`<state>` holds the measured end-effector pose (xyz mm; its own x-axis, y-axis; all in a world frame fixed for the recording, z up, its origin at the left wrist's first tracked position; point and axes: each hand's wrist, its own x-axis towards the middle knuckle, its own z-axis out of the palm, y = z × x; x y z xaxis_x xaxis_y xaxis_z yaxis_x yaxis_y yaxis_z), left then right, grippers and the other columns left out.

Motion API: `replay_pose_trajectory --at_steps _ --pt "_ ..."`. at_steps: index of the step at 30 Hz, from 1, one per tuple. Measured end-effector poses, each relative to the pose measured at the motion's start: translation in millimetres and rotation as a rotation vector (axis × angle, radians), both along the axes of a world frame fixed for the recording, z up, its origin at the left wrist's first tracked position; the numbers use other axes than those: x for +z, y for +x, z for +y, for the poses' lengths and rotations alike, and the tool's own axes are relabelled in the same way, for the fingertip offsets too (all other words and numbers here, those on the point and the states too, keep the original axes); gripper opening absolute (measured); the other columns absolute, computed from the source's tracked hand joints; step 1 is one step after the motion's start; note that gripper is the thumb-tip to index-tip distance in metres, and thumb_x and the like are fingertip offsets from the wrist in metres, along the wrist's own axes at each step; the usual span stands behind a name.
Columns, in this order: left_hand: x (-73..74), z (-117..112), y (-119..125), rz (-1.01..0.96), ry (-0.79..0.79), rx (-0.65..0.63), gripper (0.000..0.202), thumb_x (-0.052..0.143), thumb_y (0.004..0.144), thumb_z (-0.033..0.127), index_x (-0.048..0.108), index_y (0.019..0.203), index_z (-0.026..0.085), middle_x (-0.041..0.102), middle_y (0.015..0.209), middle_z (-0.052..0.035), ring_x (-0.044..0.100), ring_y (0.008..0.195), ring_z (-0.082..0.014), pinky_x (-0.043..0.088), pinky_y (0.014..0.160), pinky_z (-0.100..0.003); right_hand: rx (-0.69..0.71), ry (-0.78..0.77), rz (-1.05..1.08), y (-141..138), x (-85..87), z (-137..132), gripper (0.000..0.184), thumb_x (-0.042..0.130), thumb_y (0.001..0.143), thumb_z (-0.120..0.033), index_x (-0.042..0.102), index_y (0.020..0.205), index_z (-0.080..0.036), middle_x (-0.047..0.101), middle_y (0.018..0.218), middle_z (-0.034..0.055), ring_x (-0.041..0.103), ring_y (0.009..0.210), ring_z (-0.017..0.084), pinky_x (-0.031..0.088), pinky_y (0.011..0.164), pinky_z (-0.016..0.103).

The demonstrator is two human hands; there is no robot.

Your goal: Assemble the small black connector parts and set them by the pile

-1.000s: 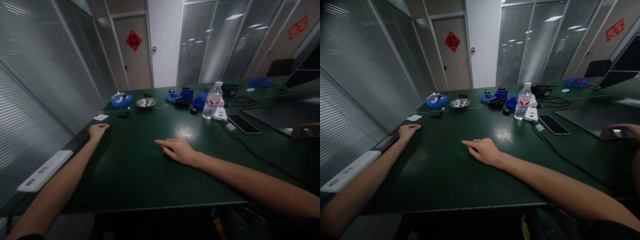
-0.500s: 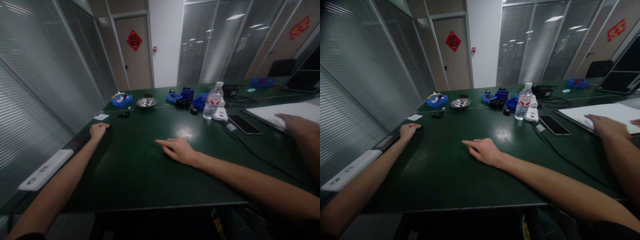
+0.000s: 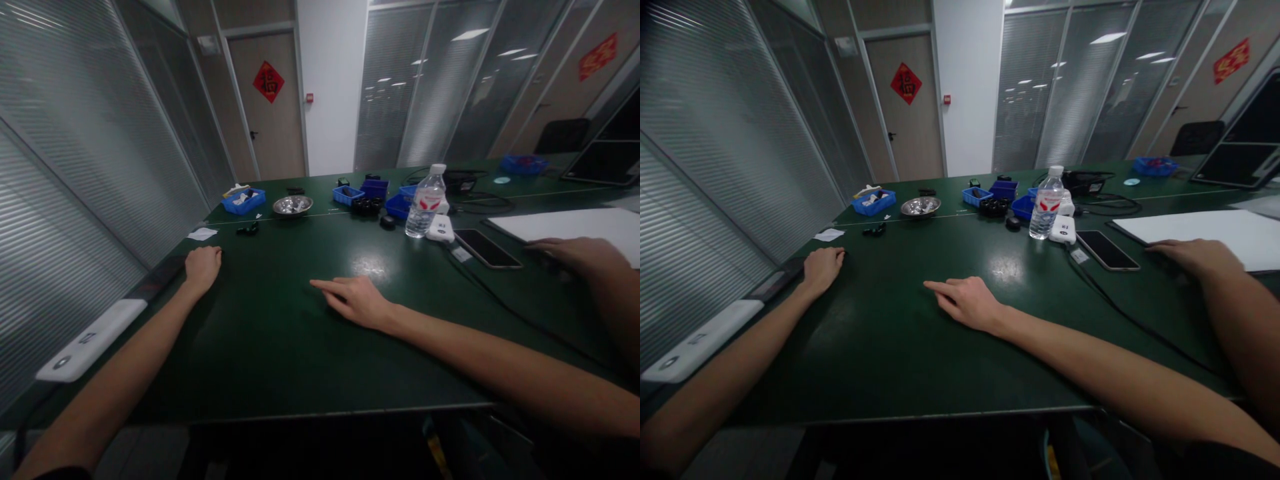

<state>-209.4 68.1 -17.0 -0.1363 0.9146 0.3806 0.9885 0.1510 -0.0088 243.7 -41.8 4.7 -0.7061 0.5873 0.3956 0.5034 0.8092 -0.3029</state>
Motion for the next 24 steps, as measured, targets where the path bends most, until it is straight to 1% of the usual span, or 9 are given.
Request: replay_pose_trajectory --at_steps 3,6,10,14,16,24 --pt "1.0 -1.3 0.6 0.023 -0.001 -0.017 0.039 0.048 0.097 0.033 0.076 0.117 0.016 0.075 0.109 -0.0181 0.068 0.102 -0.0349 0.051 0.09 -0.041 0.003 0.0 0.003 0.2 -1.2 1.1 0.043 0.043 0.106 -0.032 0.056 0.145 -0.021 0.074 0.099 0.0064 0.063 0.072 0.012 0.045 0.066 0.025" --pt "2.4 -2.2 0.9 0.05 0.005 -0.055 0.039 0.046 0.098 0.031 0.077 0.114 0.014 0.073 0.115 -0.018 0.068 0.105 -0.0324 0.052 0.091 -0.038 0.005 0.002 0.0 0.4 -2.1 1.8 0.043 0.043 0.106 -0.032 0.056 0.146 -0.022 0.074 0.101 0.006 0.063 0.072 0.013 0.045 0.066 0.025" --pt "3.3 -1.9 0.0 0.078 0.004 -0.075 0.04 0.044 0.099 0.029 0.077 0.113 0.012 0.073 0.113 -0.0184 0.068 0.105 -0.0323 0.051 0.095 -0.04 0.002 -0.003 -0.011 0.3 -1.2 1.0 0.043 0.043 0.106 -0.031 0.056 0.145 -0.022 0.074 0.103 0.0064 0.064 0.071 0.012 0.044 0.065 0.025" --pt "2.8 -0.4 -1.3 0.089 0.019 -0.075 0.042 0.042 0.1 0.029 0.073 0.123 0.011 0.073 0.116 -0.0181 0.068 0.106 -0.0319 0.051 0.096 -0.04 0.006 -0.005 -0.009 0.3 0.5 0.0 0.043 0.043 0.106 -0.031 0.056 0.145 -0.022 0.074 0.103 0.0067 0.064 0.072 0.013 0.045 0.066 0.025" --pt "2.1 0.3 -1.6 0.098 0.022 -0.077 0.043 0.042 0.1 0.028 0.071 0.127 0.011 0.073 0.117 -0.0184 0.068 0.106 -0.0319 0.052 0.095 -0.04 0.008 -0.001 -0.005 0.3 0.8 -0.1 0.043 0.043 0.106 -0.031 0.056 0.145 -0.022 0.074 0.103 0.0068 0.064 0.072 0.013 0.045 0.066 0.025" --pt "-1.8 2.2 -2.9 0.134 -0.011 -0.1 0.044 0.04 0.099 0.025 0.07 0.13 0.015 0.072 0.114 -0.018 0.067 0.104 -0.0311 0.054 0.09 -0.039 0.023 -0.013 0.002 -0.1 -0.7 1.0 0.042 0.043 0.106 -0.031 0.057 0.145 -0.02 0.074 0.103 0.0067 0.064 0.073 0.012 0.045 0.066 0.024"
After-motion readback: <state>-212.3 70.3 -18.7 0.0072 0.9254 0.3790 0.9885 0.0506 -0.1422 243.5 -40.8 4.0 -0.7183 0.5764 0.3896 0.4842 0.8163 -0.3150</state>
